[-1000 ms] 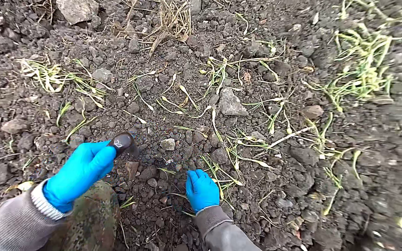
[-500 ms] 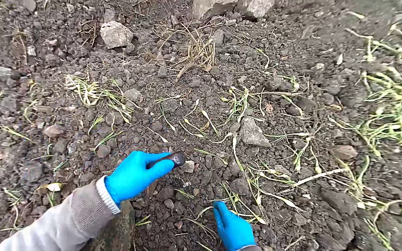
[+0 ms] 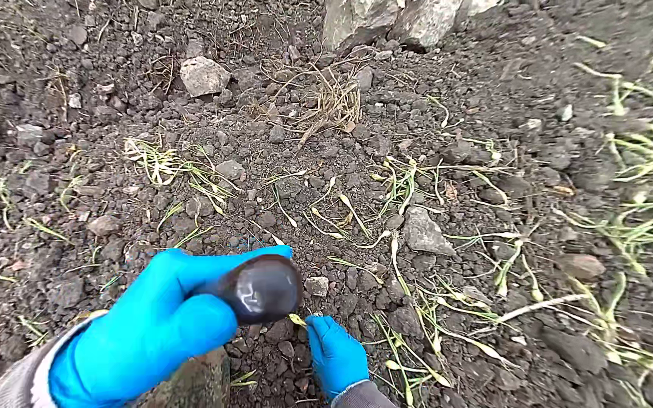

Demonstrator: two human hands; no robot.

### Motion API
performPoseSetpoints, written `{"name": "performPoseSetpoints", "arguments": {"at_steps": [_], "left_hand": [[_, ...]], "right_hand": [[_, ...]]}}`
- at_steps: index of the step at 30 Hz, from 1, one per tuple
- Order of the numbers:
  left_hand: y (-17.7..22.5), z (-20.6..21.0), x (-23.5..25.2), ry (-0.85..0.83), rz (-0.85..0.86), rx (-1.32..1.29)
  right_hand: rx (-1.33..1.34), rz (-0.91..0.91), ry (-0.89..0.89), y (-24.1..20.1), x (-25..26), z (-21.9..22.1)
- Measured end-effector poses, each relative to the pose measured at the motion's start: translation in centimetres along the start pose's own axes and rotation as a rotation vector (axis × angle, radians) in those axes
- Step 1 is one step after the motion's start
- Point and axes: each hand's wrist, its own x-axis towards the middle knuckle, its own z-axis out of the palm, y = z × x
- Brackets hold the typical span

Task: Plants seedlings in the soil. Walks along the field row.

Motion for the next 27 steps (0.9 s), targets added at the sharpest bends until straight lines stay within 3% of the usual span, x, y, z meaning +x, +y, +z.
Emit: {"name": "performPoseSetpoints", "arguments": {"at_steps": [3, 4, 6, 9, 12, 14, 16, 19, 20, 22, 23, 27], "left_hand": [[-8.5, 0.9, 2.1, -0.111, -0.367, 0.299], [-11.5, 1.0, 2.3, -0.144, -0.437, 0.329], [-13.8, 0.7, 1.7, -0.150, -0.463, 0.300], [-12.4, -0.1, -0.1, -0.045, -0.412, 0.129], [-8.0, -2.1, -1.6, 0.053, -0.211, 0.034], [-5.3, -3.9, -2.3, 0.081, -0.056, 0.008], [-4.8, -4.9, -1.9, 0.139, -0.004, -0.012], [-9.9, -5.2, 0.2, 0.239, -0.152, -0.012], [-11.9, -5.1, 0.7, 0.265, -0.215, -0.015], [-14.1, -5.1, 1.1, 0.269, -0.265, -0.008], [-14.4, -5.2, 1.0, 0.250, -0.264, -0.021], [-14.6, -5.3, 0.0, 0.175, -0.208, -0.017]], "right_hand": [[-0.033, -0.092, 0.076, -0.9, 2.5, -1.1], [-0.059, -0.099, 0.031, -1.7, 3.6, -1.8], [-0.154, -0.077, -0.172, -3.9, 6.2, -3.0], [-0.289, 0.036, -0.622, -7.8, 10.2, -1.8], [-0.321, 0.091, -0.775, -9.9, 11.8, 1.0], [-0.342, 0.046, -0.886, -10.6, 12.4, 0.6], [-0.300, -0.072, -0.734, -8.7, 11.9, 0.6], [-0.194, -0.090, -0.245, -6.3, 13.5, 1.0], [-0.162, 0.045, -0.258, -6.6, 15.2, 0.5], [-0.152, 0.324, -0.446, -7.6, 19.3, -0.2], [-0.167, 0.382, -0.517, -7.7, 20.9, -0.1], [-0.179, 0.370, -0.701, -8.1, 23.1, -0.3]]}}
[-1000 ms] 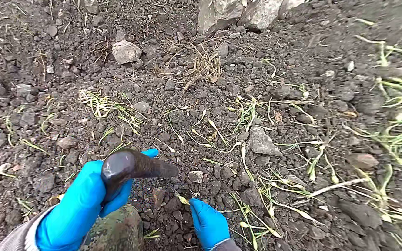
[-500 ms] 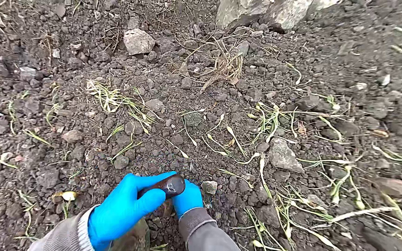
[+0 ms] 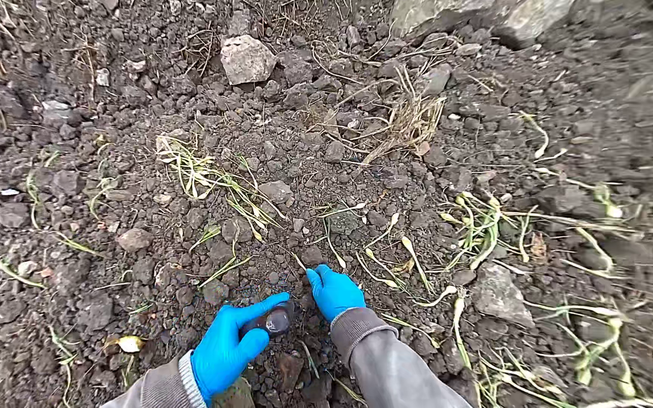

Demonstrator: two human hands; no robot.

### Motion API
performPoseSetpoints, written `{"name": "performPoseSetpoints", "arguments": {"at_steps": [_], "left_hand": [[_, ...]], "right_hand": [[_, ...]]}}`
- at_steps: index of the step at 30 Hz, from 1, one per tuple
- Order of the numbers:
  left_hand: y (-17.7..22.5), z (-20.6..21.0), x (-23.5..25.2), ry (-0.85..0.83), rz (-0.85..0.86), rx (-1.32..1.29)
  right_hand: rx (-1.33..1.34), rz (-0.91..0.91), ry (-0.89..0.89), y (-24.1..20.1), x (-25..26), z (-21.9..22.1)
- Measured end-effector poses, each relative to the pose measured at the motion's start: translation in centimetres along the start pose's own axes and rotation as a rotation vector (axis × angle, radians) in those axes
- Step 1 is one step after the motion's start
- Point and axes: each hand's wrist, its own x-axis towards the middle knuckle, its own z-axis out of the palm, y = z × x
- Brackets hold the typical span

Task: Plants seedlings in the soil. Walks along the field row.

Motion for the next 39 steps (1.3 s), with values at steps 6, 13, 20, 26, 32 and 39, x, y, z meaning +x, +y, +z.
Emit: {"name": "performPoseSetpoints", "arguments": {"at_steps": [6, 13, 20, 26, 32, 39], "left_hand": [[-0.7, -0.2, -0.3, -0.067, 0.079, 0.027], [-0.2, -1.1, -0.2, -0.167, 0.060, 0.195], [2.2, -3.3, 1.7, -0.374, -0.001, 0.224], [7.8, -8.1, 5.6, -0.136, -0.164, -0.353], [20.9, -5.9, 11.4, -0.377, -0.078, -0.160], [3.3, -1.3, 11.2, -0.387, -0.520, 0.261]], "right_hand": [[-0.026, -0.154, 0.069, 2.0, -3.0, -0.5], [-0.049, 0.064, 0.321, 1.1, 1.3, -3.1], [0.021, 0.141, 0.085, -1.9, 0.8, -1.9], [0.171, -0.209, 0.166, 4.1, -8.8, 4.1], [0.161, 0.119, 0.070, 5.0, -12.8, 4.1], [0.266, 0.009, 0.165, 1.9, -9.8, -1.0]]}}
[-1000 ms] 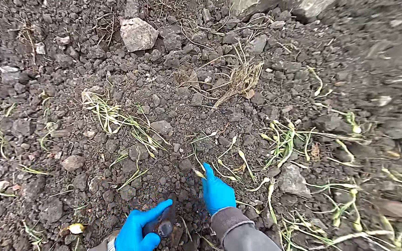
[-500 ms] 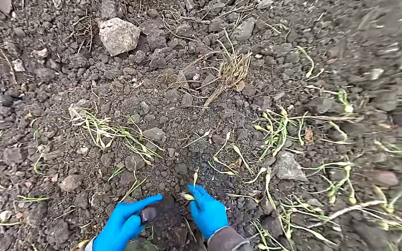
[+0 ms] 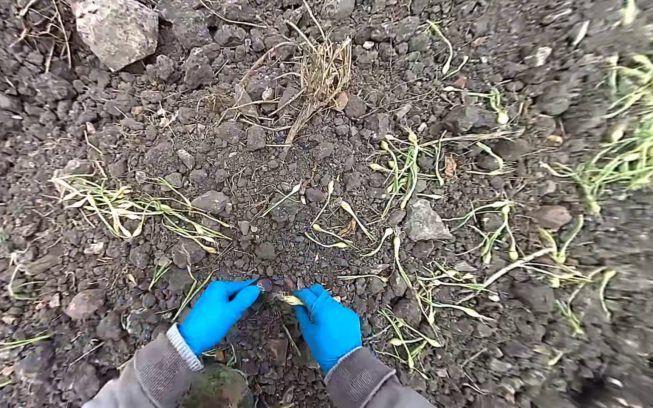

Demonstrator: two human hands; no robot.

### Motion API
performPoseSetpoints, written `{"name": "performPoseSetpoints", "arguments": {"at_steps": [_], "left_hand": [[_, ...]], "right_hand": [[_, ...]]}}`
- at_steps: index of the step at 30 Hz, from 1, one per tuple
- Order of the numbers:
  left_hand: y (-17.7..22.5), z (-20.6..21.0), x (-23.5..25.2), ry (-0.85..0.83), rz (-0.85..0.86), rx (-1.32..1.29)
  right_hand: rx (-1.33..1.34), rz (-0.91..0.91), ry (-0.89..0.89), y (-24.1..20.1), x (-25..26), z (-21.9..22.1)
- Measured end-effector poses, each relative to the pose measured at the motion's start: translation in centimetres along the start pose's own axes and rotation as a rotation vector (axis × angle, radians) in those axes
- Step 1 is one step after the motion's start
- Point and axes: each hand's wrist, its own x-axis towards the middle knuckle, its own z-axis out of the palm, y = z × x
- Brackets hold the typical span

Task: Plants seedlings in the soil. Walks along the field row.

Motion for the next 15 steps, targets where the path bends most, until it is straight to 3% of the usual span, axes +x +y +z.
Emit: {"name": "performPoseSetpoints", "arguments": {"at_steps": [3, 6, 11, 13, 15], "left_hand": [[-1.6, -0.9, -3.1, 0.128, 0.055, -0.267], [0.3, -4.1, -7.4, 0.184, 0.203, -0.400], [9.1, -8.5, -11.8, 0.145, 0.526, -0.610], [9.7, -9.0, -9.9, 0.278, 0.680, -0.392], [8.3, -8.5, -6.7, 0.288, 0.469, -0.158]], "right_hand": [[-0.100, -0.013, -0.288, -3.4, 3.2, 1.7], [-0.205, -0.001, -0.452, -5.3, 5.2, 5.4], [-0.150, 0.002, -0.281, -3.7, 3.4, 6.2], [-0.108, -0.011, -0.185, -2.2, 2.9, 5.1], [-0.051, -0.047, -0.048, -1.1, 2.9, 3.6]]}}
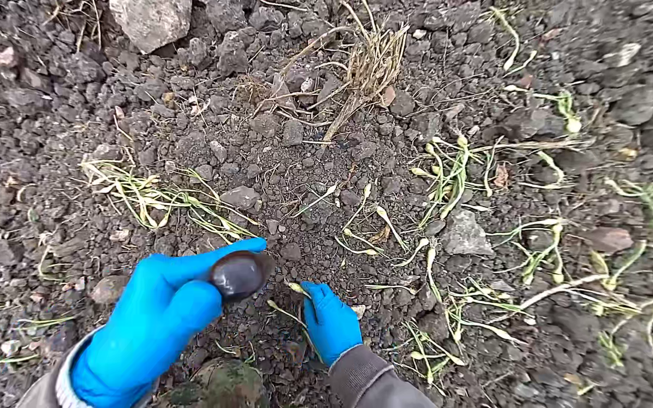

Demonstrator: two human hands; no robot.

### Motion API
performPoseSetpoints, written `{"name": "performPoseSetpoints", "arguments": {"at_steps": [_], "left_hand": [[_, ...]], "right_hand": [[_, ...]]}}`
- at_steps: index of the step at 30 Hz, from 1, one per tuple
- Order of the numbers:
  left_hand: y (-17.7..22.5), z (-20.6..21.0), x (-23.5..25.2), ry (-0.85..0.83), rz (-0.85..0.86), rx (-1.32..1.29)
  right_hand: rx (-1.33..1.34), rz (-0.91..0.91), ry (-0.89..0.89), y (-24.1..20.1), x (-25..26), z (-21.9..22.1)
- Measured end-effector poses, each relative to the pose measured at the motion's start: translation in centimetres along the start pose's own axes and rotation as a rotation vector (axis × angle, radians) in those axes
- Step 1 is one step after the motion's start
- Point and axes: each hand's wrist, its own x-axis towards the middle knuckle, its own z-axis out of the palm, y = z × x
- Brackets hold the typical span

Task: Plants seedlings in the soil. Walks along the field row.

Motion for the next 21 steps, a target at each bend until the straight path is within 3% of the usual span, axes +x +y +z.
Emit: {"name": "performPoseSetpoints", "arguments": {"at_steps": [2, 5, 7, 10, 11, 13, 15, 17, 19, 21], "left_hand": [[-5.9, 1.9, 1.5, -0.074, -0.260, 0.142], [-10.7, 2.2, 0.6, -0.058, -0.329, 0.032], [-9.9, 1.5, -1.0, 0.043, -0.307, -0.096], [-3.0, 0.1, -1.2, 0.154, -0.251, -0.294], [-0.9, -0.1, -1.1, 0.127, -0.187, -0.353], [0.2, -1.4, -0.6, -0.024, -0.040, -0.356], [-1.9, -0.1, 0.6, -0.046, -0.053, -0.161], [-7.9, 2.6, 1.0, -0.018, -0.221, -0.034], [-12.0, 3.9, 0.5, 0.025, -0.300, -0.065], [-11.8, 3.8, -0.3, 0.064, -0.327, -0.136]], "right_hand": [[0.035, -0.071, 0.178, 0.6, 0.5, -1.3], [0.044, -0.155, 0.283, -0.3, 2.0, -3.2], [0.048, -0.170, 0.208, -1.5, 2.6, -3.1], [-0.065, -0.060, -0.074, -3.1, 3.6, -2.5], [-0.092, -0.030, -0.107, -3.2, 3.5, -2.0], [-0.085, -0.033, 0.002, -2.8, 3.2, -0.9], [-0.048, -0.090, 0.181, -2.6, 3.1, -0.6], [-0.065, -0.161, 0.277, -3.0, 3.4, -1.7], [-0.143, -0.200, 0.221, -4.4, 4.4, -3.2], [-0.227, -0.182, 0.004, -6.4, 6.1, -3.7]]}}
